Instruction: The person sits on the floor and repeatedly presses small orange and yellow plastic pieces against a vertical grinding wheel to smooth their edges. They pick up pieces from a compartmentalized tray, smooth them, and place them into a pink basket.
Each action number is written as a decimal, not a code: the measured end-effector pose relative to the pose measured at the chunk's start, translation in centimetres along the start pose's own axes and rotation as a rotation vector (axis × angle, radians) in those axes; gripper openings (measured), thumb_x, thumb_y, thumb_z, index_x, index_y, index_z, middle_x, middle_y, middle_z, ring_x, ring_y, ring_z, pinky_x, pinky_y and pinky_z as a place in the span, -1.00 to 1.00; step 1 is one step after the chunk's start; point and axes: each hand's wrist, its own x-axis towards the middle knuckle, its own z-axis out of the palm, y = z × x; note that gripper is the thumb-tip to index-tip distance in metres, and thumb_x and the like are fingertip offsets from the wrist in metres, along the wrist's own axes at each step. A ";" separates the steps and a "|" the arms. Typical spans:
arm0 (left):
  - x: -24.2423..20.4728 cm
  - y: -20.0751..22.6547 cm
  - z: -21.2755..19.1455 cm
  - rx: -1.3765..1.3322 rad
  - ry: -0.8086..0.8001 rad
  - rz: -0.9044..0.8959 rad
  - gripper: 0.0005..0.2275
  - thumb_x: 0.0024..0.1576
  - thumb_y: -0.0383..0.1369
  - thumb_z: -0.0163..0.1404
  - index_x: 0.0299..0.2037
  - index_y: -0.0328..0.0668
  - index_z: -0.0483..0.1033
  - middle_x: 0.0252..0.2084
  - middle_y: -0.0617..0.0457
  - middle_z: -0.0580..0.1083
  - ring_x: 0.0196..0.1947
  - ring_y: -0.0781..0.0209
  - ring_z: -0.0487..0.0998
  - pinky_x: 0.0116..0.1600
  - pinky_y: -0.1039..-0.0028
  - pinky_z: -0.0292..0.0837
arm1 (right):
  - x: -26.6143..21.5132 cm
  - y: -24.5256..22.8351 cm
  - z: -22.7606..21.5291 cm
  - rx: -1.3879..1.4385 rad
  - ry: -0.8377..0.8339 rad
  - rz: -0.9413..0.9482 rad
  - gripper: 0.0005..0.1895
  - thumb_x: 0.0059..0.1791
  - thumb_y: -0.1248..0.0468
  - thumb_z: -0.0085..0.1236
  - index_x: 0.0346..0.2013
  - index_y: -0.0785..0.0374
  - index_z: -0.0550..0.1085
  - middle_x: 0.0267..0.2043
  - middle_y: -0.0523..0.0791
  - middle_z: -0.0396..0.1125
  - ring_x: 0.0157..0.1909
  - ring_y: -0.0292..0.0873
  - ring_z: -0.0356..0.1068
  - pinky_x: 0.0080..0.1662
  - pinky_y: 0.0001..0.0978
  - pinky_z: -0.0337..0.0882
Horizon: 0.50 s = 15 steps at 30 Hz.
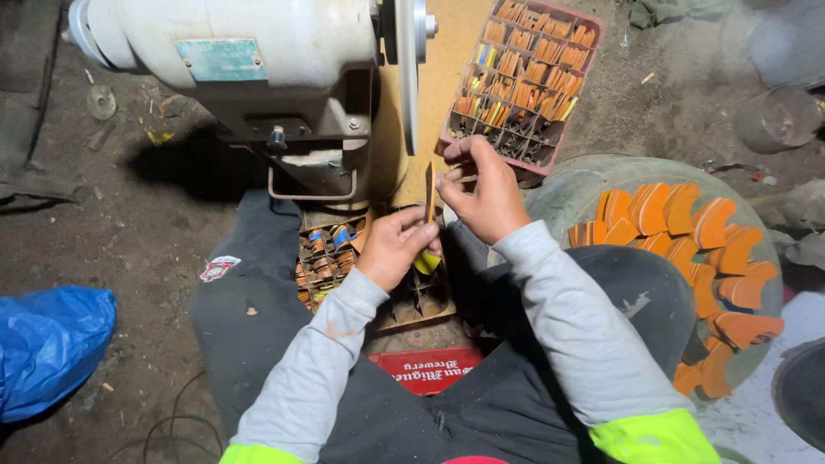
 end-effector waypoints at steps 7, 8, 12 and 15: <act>4.5 -0.7 -0.8 0.003 0.175 0.101 -0.72 0.29 -0.43 -0.03 0.17 -0.43 0.45 -0.30 0.14 0.46 -0.36 0.41 0.45 -0.21 0.52 0.48 | 1.7 1.1 2.3 -0.146 0.168 -0.208 -0.73 -0.03 0.40 0.17 -0.03 0.38 0.56 -0.05 0.06 0.44 0.01 0.05 0.48 0.08 -0.23 0.45; 4.9 -0.6 -1.1 0.042 0.183 0.103 -0.72 0.30 -0.42 -0.03 0.15 -0.44 0.47 -0.32 0.14 0.46 -0.37 0.40 0.45 -0.22 0.52 0.48 | 2.0 1.1 2.4 -0.147 0.163 -0.191 -0.71 -0.03 0.41 0.15 -0.02 0.38 0.57 -0.06 0.06 0.44 -0.02 0.05 0.48 0.06 -0.23 0.45; 5.3 -0.7 -1.9 0.098 0.182 0.180 -0.74 0.34 -0.40 -0.03 0.12 -0.46 0.49 -0.26 0.15 0.47 -0.32 0.41 0.44 -0.18 0.53 0.46 | 2.6 1.2 2.9 -0.148 0.190 -0.191 -0.65 -0.10 0.47 0.06 -0.04 0.39 0.58 -0.06 0.05 0.44 -0.04 0.03 0.47 0.05 -0.25 0.45; 4.4 -1.0 -1.7 0.057 0.154 0.183 -0.74 0.36 -0.42 -0.03 0.17 -0.47 0.48 -0.26 0.16 0.46 -0.29 0.42 0.43 -0.14 0.55 0.43 | 2.0 1.5 2.7 -0.150 0.156 -0.232 -0.65 -0.12 0.48 0.07 -0.04 0.41 0.58 -0.07 0.05 0.42 -0.01 0.04 0.46 0.07 -0.26 0.44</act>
